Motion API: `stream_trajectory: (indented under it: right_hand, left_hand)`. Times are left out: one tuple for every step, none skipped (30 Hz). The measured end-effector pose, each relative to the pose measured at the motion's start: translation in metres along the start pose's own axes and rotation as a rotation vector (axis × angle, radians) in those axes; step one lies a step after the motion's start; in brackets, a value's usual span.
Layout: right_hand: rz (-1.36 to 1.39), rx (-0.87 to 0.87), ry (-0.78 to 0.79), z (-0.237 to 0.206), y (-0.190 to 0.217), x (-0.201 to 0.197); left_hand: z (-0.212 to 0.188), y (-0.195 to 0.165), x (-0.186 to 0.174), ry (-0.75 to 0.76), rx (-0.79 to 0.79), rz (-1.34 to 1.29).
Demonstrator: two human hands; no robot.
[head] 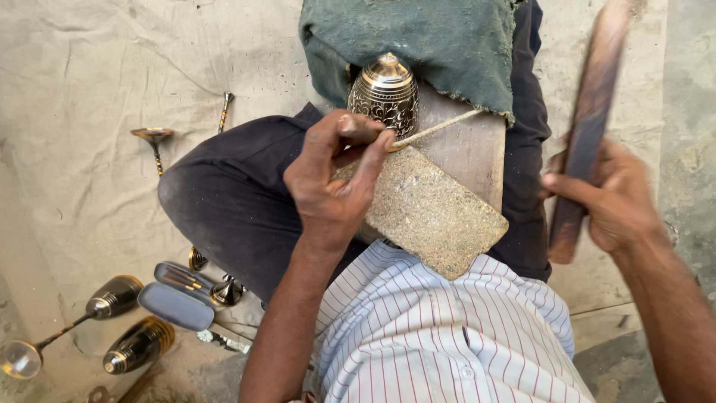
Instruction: The person sits on the ground with an ornate brass bell-shaped object held against a stone block on their lap. They hold a small punch against the brass surface and strike it with a wooden mallet, working around the object to chase decorative patterns into the metal, repositioning the object and punch as they go.
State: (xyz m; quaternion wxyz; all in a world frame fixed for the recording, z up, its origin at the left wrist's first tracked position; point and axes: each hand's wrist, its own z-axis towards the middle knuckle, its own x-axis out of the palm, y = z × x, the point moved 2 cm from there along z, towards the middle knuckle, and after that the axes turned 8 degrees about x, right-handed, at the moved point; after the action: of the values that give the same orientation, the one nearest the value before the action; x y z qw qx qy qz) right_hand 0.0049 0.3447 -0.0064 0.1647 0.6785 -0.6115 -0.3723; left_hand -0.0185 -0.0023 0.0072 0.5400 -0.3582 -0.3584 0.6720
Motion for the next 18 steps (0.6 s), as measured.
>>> stream_trajectory:
  right_hand:
    - [-0.039, -0.233, -0.012, -0.019, 0.009, -0.01]
    - [-0.076, -0.465, -0.023, -0.033, 0.018, -0.015]
    - [-0.084, -0.468, 0.043, -0.036, 0.026, -0.018]
    - [-0.092, -0.471, 0.109, -0.038, 0.037, -0.025]
    - [-0.194, -0.483, 0.106, -0.043, 0.043, -0.027]
    - [-0.295, -0.498, 0.102, -0.048, 0.049, -0.028]
    - [-0.492, -0.517, 0.031, -0.056, 0.054, -0.03]
    - [-0.691, -0.532, -0.039, -0.06, 0.059, -0.028]
    - [-0.722, -0.599, -0.042, -0.062, 0.066, -0.024]
    - [-0.753, -0.667, -0.044, -0.062, 0.074, -0.018]
    - [-0.784, -0.732, -0.043, -0.063, 0.081, -0.011]
    - [-0.814, -0.793, -0.043, -0.065, 0.088, -0.004]
    - [-0.843, -0.852, -0.045, -0.069, 0.095, 0.003]
    - [-0.874, -0.912, -0.049, -0.074, 0.103, 0.009]
    - [-0.985, -0.914, -0.113, -0.081, 0.111, 0.011]
    - [-1.095, -0.916, -0.178, -0.091, 0.122, 0.01]
    - [-1.117, -0.927, -0.192, -0.096, 0.131, 0.012]
    - [-1.138, -0.938, -0.207, -0.101, 0.14, 0.015]
  left_hand:
    - [0.001, 0.0, 0.004, -0.015, 0.015, 0.022]
    - [0.001, 0.0, 0.006, -0.03, 0.031, 0.044]
    - [0.002, 0.0, 0.008, -0.044, 0.047, 0.066]
    - [0.002, 0.0, 0.008, -0.041, 0.042, 0.095]
    - [0.003, 0.001, 0.008, -0.035, 0.039, 0.121]
    - [0.004, 0.002, 0.009, -0.028, 0.037, 0.145]
    - [0.005, 0.002, 0.01, -0.034, 0.061, 0.168]
    - [0.006, 0.002, 0.011, -0.043, 0.084, 0.191]
    - [0.006, 0.002, 0.012, -0.058, 0.108, 0.216]
    - [0.006, 0.003, 0.013, -0.052, 0.122, 0.223]
    - [0.005, 0.003, 0.014, -0.044, 0.131, 0.231]
    - [0.002, 0.003, 0.014, -0.034, 0.14, 0.236]
    - [0.001, 0.004, 0.013, -0.006, 0.163, 0.293]
    - [0.001, 0.005, 0.011, 0.023, 0.188, 0.348]
    - [0.001, 0.006, 0.011, 0.05, 0.218, 0.402]
    - [0.002, 0.008, 0.01, 0.041, 0.186, 0.361]
    - [0.001, 0.009, 0.009, 0.03, 0.152, 0.321]
    - [0.001, 0.01, 0.009, 0.019, 0.116, 0.28]
